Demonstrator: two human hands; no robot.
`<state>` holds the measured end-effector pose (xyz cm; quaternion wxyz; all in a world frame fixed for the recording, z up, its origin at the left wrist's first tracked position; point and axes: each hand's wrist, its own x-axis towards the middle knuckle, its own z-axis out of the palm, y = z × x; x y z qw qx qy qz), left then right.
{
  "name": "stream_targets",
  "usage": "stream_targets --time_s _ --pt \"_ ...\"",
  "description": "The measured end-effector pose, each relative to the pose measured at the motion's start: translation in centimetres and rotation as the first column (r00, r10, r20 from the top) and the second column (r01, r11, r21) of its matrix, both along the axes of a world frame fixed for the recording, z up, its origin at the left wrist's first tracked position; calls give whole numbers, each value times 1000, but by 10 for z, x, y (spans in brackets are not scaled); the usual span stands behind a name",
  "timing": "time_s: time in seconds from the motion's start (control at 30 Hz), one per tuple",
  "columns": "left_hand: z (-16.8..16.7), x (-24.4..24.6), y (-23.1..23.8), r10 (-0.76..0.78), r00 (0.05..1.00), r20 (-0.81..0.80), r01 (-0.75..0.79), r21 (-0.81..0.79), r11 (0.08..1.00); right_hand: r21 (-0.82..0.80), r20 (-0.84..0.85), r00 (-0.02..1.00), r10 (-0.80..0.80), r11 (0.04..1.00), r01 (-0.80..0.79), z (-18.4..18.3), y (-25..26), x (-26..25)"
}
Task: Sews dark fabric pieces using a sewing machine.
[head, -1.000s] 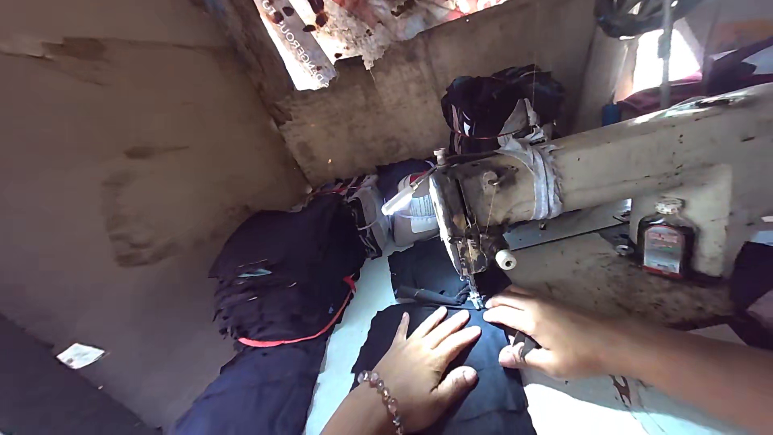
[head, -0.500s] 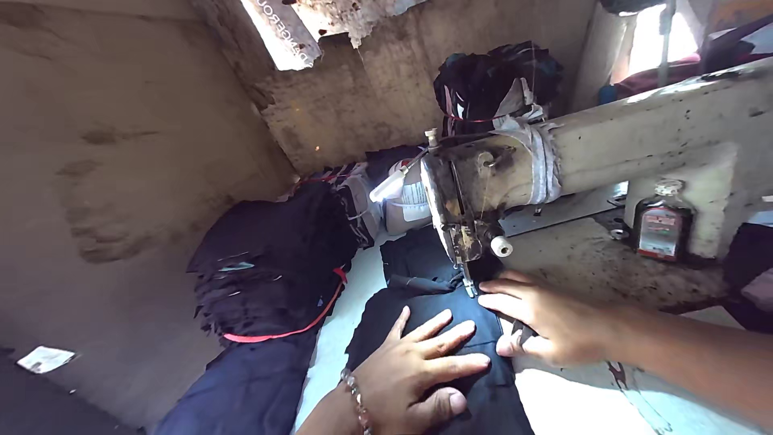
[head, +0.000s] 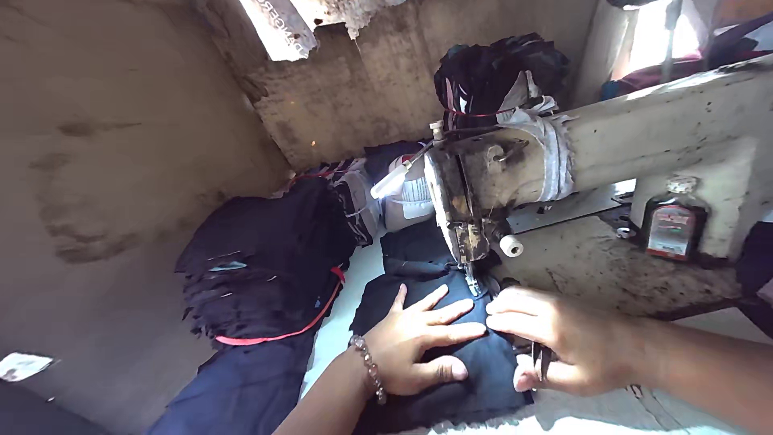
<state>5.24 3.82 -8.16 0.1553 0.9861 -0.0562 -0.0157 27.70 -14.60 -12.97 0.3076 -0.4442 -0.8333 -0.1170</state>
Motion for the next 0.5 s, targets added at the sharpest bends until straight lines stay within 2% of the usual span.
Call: stream_targets --time_s 0.17,0.27,0.5 --pt "7 12 5 103 991 -89 -103 6 995 -12 43 998 50 999 -49 5 -6 -10" --pt "10 17 5 177 973 -145 -174 33 984 -51 41 999 24 998 -22 4 -4 -9" --pt "16 23 -13 435 867 -245 -412 139 900 -103 63 998 -25 994 32 7 -5 -10"
